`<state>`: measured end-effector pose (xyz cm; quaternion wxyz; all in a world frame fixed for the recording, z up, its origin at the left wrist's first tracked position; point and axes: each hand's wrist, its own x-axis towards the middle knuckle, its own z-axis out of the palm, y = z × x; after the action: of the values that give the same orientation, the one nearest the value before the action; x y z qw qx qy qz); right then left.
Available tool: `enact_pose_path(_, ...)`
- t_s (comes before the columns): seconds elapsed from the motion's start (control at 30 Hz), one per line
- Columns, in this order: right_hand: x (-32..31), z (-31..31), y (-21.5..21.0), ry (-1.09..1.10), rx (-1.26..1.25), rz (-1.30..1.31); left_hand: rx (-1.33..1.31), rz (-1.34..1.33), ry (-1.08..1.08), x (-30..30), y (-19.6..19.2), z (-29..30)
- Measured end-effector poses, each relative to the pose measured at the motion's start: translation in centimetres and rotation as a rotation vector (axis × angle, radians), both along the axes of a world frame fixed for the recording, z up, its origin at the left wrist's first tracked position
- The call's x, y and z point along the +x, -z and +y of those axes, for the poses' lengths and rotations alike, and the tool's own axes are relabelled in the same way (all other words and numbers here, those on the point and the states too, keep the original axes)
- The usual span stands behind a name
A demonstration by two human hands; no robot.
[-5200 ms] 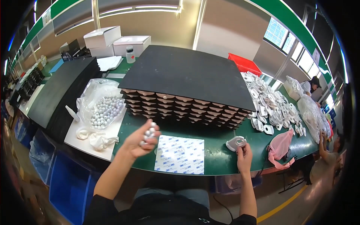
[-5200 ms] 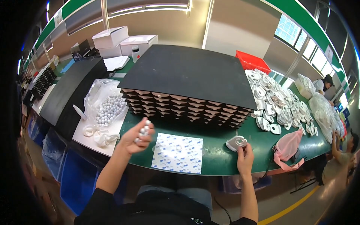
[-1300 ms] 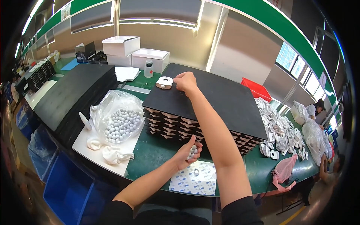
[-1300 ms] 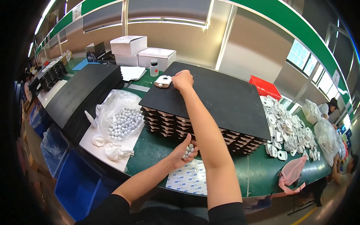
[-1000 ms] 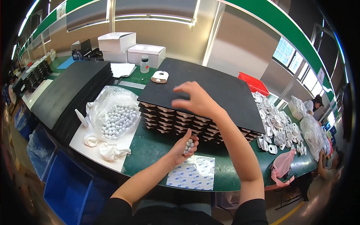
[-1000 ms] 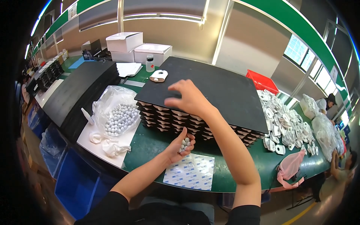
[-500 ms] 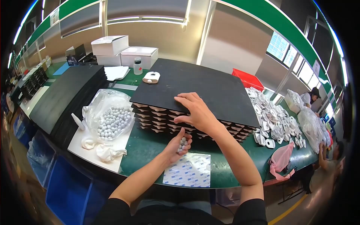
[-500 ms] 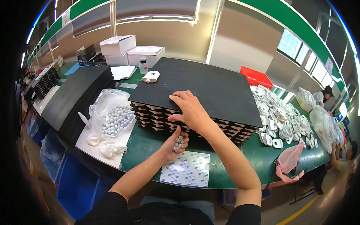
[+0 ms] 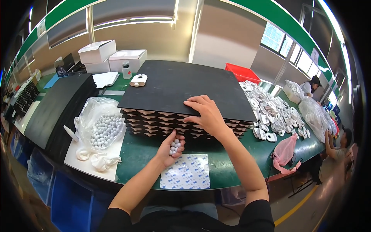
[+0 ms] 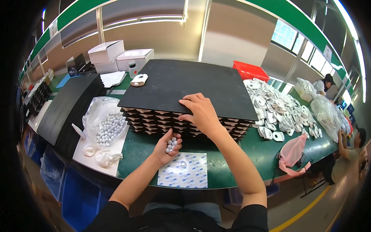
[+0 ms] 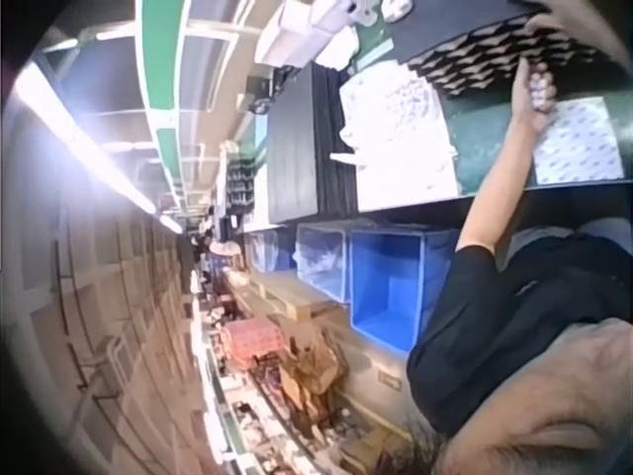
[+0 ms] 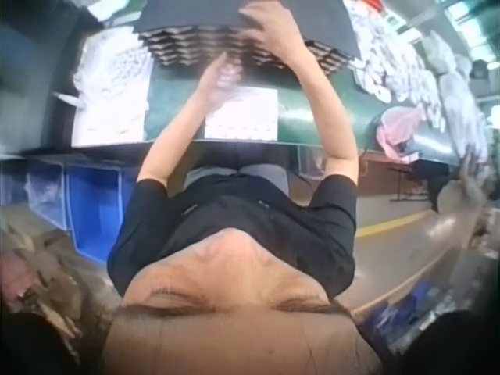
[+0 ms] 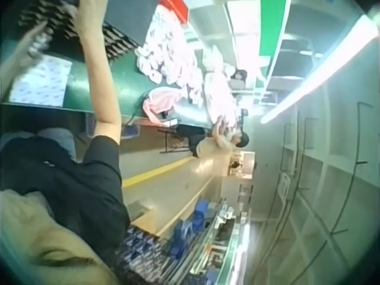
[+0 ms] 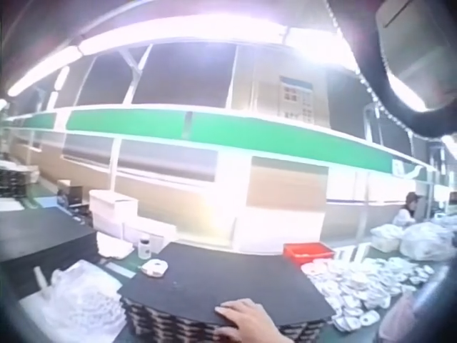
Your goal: Assemble small LED light components by inserting translucent domes into white plastic housings and organizing them on a tray.
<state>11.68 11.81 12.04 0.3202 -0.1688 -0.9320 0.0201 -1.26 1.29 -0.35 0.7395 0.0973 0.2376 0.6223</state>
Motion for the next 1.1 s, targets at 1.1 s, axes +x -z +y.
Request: enact_pose_path(1.1,13.6,3.0,0.1,0.238,0.005,-0.013,0.223,0.022,-0.083,-0.7,-0.6,-0.6)
